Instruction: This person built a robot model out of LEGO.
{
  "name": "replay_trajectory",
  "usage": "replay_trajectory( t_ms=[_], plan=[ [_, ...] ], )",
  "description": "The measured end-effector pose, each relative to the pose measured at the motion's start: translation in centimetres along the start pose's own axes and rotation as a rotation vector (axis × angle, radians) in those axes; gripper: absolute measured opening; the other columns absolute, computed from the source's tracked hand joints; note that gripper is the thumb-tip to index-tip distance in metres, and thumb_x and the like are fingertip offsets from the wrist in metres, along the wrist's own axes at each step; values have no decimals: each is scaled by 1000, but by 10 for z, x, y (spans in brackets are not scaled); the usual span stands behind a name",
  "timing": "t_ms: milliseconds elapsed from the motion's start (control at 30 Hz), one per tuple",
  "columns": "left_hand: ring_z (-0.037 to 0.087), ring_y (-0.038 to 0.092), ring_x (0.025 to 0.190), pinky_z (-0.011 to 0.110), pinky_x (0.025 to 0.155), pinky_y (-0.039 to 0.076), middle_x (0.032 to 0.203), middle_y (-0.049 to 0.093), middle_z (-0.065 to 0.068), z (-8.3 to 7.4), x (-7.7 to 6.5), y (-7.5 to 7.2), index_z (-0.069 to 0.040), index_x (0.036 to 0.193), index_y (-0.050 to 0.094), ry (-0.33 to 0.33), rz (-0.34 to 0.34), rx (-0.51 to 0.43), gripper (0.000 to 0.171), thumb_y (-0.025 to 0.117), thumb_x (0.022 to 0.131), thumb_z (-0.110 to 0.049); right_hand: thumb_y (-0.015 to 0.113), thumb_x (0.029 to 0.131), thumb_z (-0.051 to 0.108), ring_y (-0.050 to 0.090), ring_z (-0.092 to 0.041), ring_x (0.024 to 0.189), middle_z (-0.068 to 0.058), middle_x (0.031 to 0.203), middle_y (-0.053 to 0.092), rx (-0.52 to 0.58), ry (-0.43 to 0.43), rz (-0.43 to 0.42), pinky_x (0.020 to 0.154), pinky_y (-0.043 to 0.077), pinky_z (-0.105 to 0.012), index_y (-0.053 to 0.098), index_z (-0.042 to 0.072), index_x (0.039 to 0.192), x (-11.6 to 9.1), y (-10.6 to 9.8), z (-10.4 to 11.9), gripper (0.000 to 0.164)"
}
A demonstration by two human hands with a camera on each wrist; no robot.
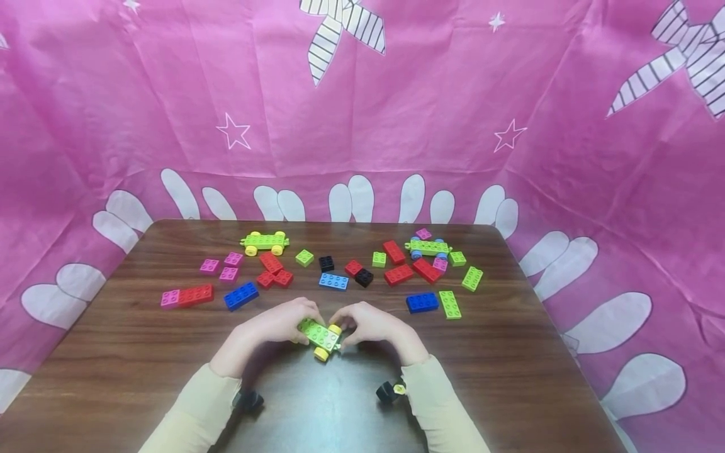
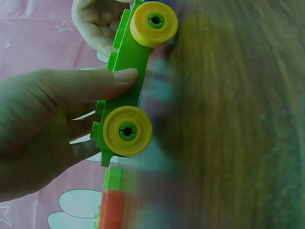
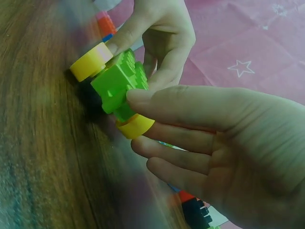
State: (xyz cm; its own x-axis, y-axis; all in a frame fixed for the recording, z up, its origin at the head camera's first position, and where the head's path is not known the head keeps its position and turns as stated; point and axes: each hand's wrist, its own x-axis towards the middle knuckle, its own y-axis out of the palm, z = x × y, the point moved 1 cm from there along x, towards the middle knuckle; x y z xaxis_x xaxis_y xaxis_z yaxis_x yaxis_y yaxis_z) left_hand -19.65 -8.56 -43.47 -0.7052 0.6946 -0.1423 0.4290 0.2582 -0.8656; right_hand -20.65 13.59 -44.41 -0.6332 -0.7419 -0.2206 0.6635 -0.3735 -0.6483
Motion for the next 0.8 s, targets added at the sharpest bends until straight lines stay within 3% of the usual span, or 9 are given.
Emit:
replay_trajectory(
  t_ms=[267,533,800],
  plan=[
    [17,57,106,40,99,48,107,66,-1,1,2,4,-15,110,74,7,18,-34,33,80,79,-5,81,81,20,63,-11,99,4,109,69,-30,21,1,88,53,-26,68,12,119,0,2,-1,41],
    [22,57,113,43,102,47,113,67,2,2,0,4,-11,115,71,-20,-20,-37,42,83,76,-6,82,80,19,63,-10,96,4,105,69,-44,30,12,86,53,-24,68,13,114,3,3,-1,37],
    [22,60,112,44,99,50,118,65,4,5,-14,-14,-9,123,66,-96,-99,-87,50,83,76,-9,81,80,19,62,-9,95,4,104,69,-66,61,14,85,53,-25,66,13,112,4,6,1,36]
  ],
)
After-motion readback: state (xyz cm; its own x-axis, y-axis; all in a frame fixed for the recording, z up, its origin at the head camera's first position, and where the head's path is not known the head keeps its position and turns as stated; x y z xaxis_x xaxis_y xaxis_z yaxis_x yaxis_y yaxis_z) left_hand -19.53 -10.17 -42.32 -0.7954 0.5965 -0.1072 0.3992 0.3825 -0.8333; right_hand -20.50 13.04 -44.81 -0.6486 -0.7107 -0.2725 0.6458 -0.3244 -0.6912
